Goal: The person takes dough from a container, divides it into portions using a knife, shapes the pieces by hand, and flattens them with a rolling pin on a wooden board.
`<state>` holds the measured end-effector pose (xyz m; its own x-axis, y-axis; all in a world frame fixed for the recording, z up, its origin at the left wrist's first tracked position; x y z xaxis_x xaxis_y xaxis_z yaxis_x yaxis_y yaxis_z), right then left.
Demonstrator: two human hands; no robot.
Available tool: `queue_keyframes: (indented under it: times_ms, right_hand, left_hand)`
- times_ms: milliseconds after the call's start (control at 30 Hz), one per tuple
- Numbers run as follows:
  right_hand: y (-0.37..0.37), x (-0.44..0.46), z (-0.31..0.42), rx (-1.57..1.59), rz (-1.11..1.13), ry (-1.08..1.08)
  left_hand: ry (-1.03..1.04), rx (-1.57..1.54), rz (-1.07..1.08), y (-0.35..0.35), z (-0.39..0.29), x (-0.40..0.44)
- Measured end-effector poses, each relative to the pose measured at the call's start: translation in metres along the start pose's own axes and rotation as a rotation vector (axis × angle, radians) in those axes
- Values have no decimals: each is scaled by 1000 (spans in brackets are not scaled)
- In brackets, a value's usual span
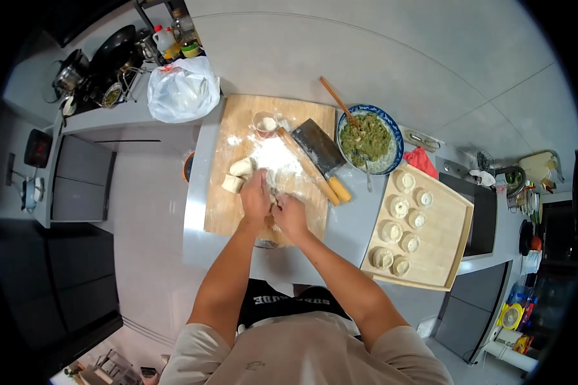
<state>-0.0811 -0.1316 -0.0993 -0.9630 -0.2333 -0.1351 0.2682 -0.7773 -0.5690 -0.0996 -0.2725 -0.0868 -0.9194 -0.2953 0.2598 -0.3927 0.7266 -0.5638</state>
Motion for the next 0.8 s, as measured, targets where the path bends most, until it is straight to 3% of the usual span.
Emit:
queue_keyframes:
  times_ms: [100, 133, 200, 233, 267, 300, 367, 400, 500, 533, 567, 600, 633, 700, 800]
  right_hand:
    - [4, 10, -3, -32, 12, 61]
    - [-1, 6, 5, -83, -49, -70]
    - [-8, -10, 13, -131, -110, -202]
    - [-14, -23, 20, 9, -89, -268]
    - [-17, -30, 27, 148, -66, -332]
    - [-16, -28, 30, 147, -63, -333]
    - [-5, -20, 13, 92, -11, -79]
    - [-1, -10, 14, 87, -12, -78]
    - [14, -2, 9, 19, 57, 45]
    - [4, -3, 17, -4, -43, -21]
    - [-7, -3, 26, -25, -145, -92]
    - [-15, -11, 30, -120, -182, -165]
    - [-17, -21, 23, -121, -179, -168]
    - [-14, -32, 21, -181, -69, -298]
    - [-28, -26, -4, 92, -37, -189]
  left_hand:
    - [-150, -8, 5, 6, 13, 11]
    - [-318, -165, 37, 10, 23, 7]
    - [-367, -257, 35, 6, 29, -8]
    - [-430, -349, 43, 6, 33, -17]
    - [-434, -348, 42, 3, 36, -21]
    - [-307, -255, 32, -3, 27, -18]
    - [-59, -77, 27, -4, 9, -19]
    - [-10, -77, 28, -2, 9, -14]
    - [-110, -153, 83, 0, 16, 8]
    - [-306, -279, 189, 2, 23, 7]
    - [-303, -280, 179, -2, 17, 9]
    - [-320, -488, 87, -4, 23, 2]
    - [-336, -693, -3, -9, 25, -8]
    - [-393, -814, 4, -13, 27, -31]
    - [-540, -1054, 16, -14, 28, -78]
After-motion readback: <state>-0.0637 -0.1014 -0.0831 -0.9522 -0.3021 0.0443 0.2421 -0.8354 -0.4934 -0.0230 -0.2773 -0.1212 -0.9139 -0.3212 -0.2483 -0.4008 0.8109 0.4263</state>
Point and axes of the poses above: each hand's wrist, its own x-axis towards the middle knuckle, its own y-axis out of the palm, z = x × y, the point moved 8 cm from there along x, towards the middle knuckle, and after that the axes turned 2 degrees about -x, right-handed, at the moved point
